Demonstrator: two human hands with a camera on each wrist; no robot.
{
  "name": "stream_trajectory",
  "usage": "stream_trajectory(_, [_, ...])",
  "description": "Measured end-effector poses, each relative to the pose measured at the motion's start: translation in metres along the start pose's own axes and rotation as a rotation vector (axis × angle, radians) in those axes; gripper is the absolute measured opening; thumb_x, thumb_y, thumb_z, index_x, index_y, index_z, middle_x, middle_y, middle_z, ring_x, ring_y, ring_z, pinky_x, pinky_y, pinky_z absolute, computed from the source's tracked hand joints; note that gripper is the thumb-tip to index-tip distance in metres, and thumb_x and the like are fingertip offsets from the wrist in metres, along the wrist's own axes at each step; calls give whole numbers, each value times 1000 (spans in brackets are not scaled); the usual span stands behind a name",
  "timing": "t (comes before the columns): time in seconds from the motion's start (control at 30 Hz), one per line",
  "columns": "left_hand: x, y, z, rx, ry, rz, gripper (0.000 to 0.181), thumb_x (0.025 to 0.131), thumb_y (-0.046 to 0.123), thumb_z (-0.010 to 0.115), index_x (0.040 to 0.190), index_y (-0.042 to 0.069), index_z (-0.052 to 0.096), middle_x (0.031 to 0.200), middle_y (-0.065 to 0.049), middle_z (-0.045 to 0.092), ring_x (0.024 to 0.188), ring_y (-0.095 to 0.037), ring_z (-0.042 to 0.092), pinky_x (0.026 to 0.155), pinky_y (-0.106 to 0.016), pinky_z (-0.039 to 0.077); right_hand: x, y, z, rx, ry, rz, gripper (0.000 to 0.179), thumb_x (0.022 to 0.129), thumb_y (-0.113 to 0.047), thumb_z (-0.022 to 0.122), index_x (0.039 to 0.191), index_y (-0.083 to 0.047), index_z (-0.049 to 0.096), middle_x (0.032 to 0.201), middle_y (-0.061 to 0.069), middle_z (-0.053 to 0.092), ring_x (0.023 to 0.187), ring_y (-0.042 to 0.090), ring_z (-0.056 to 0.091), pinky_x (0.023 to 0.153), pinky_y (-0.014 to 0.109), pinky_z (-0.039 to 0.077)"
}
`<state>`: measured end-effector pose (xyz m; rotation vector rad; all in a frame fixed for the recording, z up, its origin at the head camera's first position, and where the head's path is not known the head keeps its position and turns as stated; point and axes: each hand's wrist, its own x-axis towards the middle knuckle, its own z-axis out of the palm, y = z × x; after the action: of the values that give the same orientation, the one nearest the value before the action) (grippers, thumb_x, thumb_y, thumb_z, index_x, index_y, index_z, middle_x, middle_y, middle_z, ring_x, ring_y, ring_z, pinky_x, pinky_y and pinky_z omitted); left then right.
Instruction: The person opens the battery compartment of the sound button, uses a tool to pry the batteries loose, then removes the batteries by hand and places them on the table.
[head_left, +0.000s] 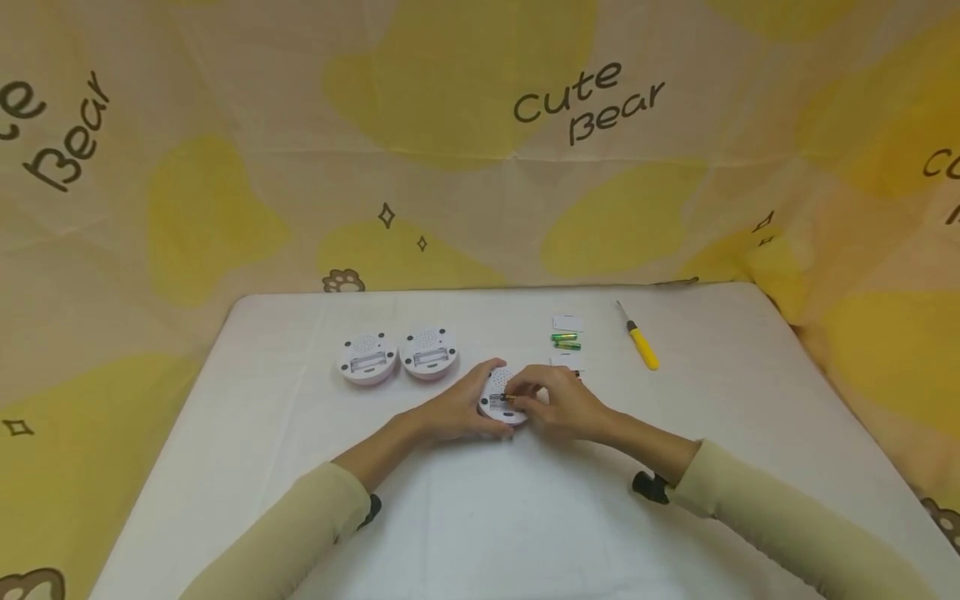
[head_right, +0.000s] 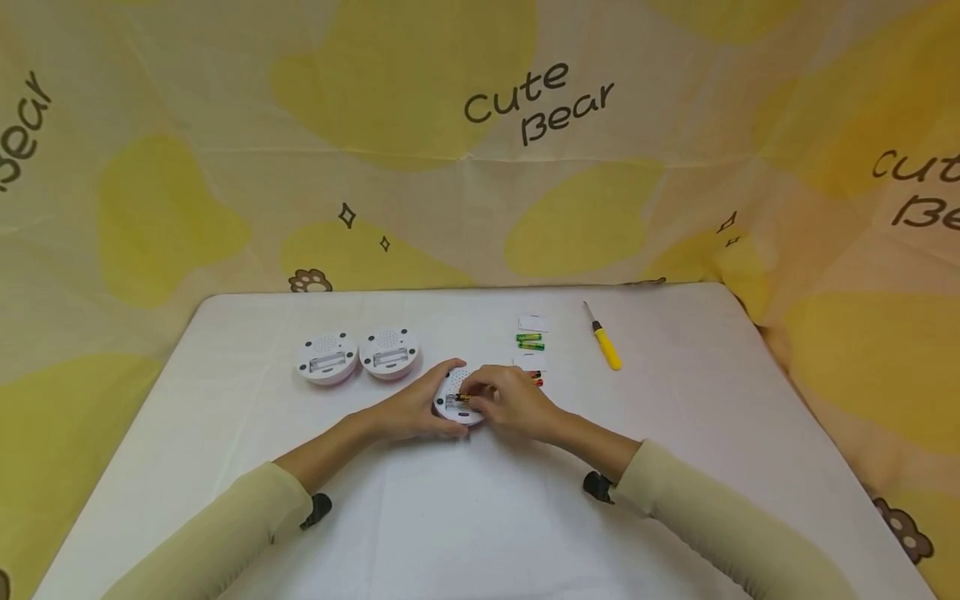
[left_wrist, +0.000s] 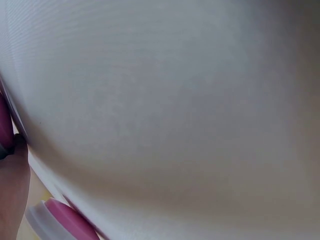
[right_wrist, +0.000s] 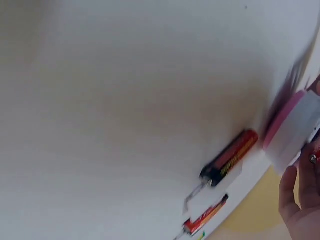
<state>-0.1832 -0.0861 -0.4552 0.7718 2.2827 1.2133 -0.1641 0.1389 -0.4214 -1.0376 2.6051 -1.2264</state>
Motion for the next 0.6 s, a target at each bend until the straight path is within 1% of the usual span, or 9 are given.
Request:
stream_trajectory(0.13, [2,-1,0,5,-2,0,109,78,37,85,157,9,16,160,-9,25,147,-16,23,119,-37,18,-7,6,-13,32,20,33,17,88,1,72,104,-6,72,101,0,71,92,13,66,84,36,55])
stream_trajectory(0.23, [2,0,0,4,-6,-5,109,78,37,85,157,10,15,160,-9,25,147,-16,22,119,-36,17,-16,9,-22,16,40,74,20,86,0,74,106,-4,72,100,-1,72,91,12,66,84,39,55])
stream_trajectory(0.37, [2,0,1,7,0,-7,109,78,38,85,157,10,16,160,-8,25,147,-16,22,119,-36,17,-30,11,-30,-27,45,90,24,85,0,75,109,-2,70,95,-3,71,88,12,65,82,42,55])
stream_trajectory(0.43, [2,0,1,5,4,-8,109,78,38,85,157,10,17,160,-7,25,147,-16,22,119,-37,17,-37,12,-33,-39,43,95,27,85,-1,76,111,-1,70,94,-3,72,87,12,64,80,42,55])
stream_trajectory(0.6, [1,1,0,7,9,-15,109,77,38,86,157,11,18,160,-7,26,147,-16,23,119,-37,18,-51,18,-34,-68,47,119,27,84,-2,77,111,-2,70,96,-4,72,87,11,63,78,33,55])
